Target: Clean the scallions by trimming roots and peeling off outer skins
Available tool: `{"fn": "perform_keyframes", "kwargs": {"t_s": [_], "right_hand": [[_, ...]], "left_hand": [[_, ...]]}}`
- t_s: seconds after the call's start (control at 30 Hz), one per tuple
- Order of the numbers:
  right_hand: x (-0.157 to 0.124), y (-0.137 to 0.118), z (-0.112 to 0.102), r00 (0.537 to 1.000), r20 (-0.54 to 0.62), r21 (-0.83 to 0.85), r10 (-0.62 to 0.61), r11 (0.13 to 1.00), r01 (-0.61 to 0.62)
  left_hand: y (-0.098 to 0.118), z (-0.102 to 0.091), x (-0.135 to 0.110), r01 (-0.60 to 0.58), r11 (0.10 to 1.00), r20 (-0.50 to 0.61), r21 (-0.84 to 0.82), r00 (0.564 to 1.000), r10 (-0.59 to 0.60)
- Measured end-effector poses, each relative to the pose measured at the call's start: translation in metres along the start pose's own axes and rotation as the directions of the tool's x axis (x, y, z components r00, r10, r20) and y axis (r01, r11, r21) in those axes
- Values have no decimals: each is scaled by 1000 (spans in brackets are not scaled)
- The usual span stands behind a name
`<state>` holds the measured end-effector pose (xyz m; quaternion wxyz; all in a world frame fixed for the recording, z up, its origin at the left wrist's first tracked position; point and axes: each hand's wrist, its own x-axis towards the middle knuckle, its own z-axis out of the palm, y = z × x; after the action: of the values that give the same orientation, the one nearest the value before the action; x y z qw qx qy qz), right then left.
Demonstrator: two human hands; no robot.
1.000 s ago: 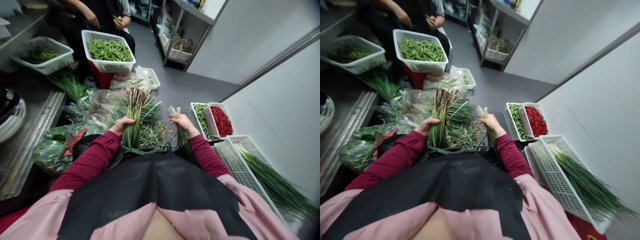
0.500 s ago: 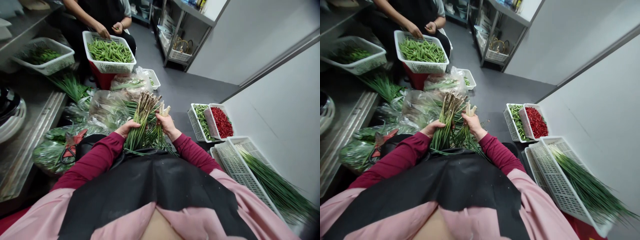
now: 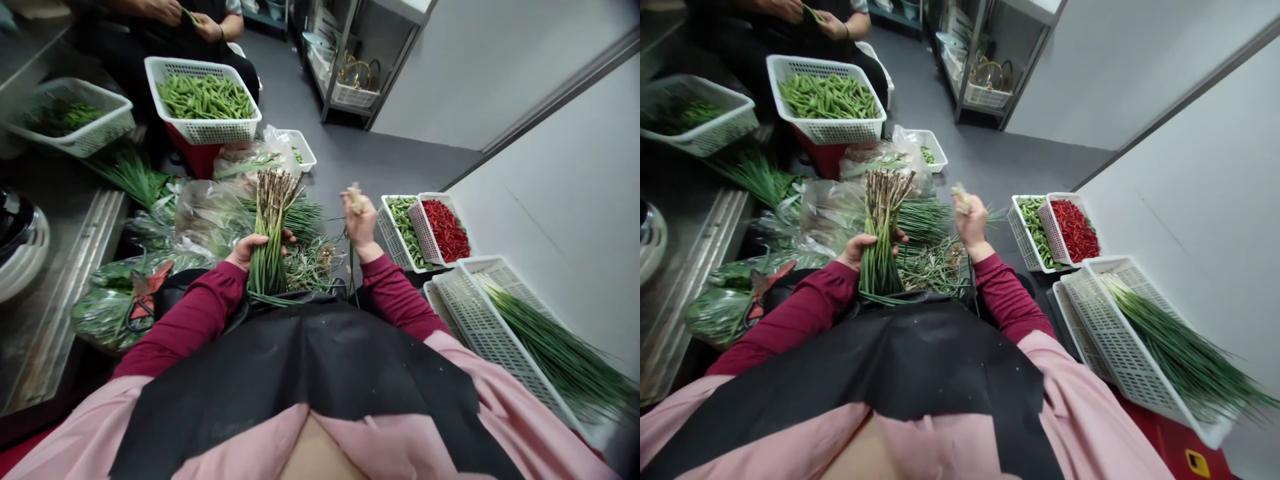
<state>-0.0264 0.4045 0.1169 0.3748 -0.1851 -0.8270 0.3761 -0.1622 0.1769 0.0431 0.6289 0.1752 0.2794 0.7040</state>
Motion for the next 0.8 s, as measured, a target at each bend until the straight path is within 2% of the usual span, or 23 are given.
{"fn": "perform_keyframes", "kwargs": {"t_s": [0.07,0.1,0.17,0.2,0.23,0.3,0.4,0.53,0.7,0.8], "right_hand": [[-13,-12,19,975,199,62,94,992,-108],[-20,-19,31,933,331,120,142,974,-191],[-32,-29,50,809,561,218,174,912,-348],[-36,-32,57,764,621,253,176,877,-408],[-38,-32,61,742,646,277,181,850,-448],[-40,-28,62,753,625,292,208,832,-472],[-40,-16,54,797,554,260,239,861,-438],[-40,-4,43,829,492,225,265,881,-415],[-34,-2,30,834,407,304,374,805,-510],[-24,0,21,854,296,407,427,752,-518]], "left_hand": [[-3,1,3,33,999,3,-4,999,-33],[-5,1,4,52,999,5,-4,999,-52],[-7,1,5,82,997,5,-2,997,-82],[-8,1,6,94,996,1,-1,996,-94],[-9,1,6,100,995,-6,0,995,-100],[-10,1,6,95,995,-24,-1,995,-95],[-10,0,5,83,997,-41,2,996,-83],[-11,-2,5,91,996,-30,20,996,-90],[-10,-1,6,73,997,-9,22,997,-72],[-9,0,4,59,998,-5,18,998,-59]]}}
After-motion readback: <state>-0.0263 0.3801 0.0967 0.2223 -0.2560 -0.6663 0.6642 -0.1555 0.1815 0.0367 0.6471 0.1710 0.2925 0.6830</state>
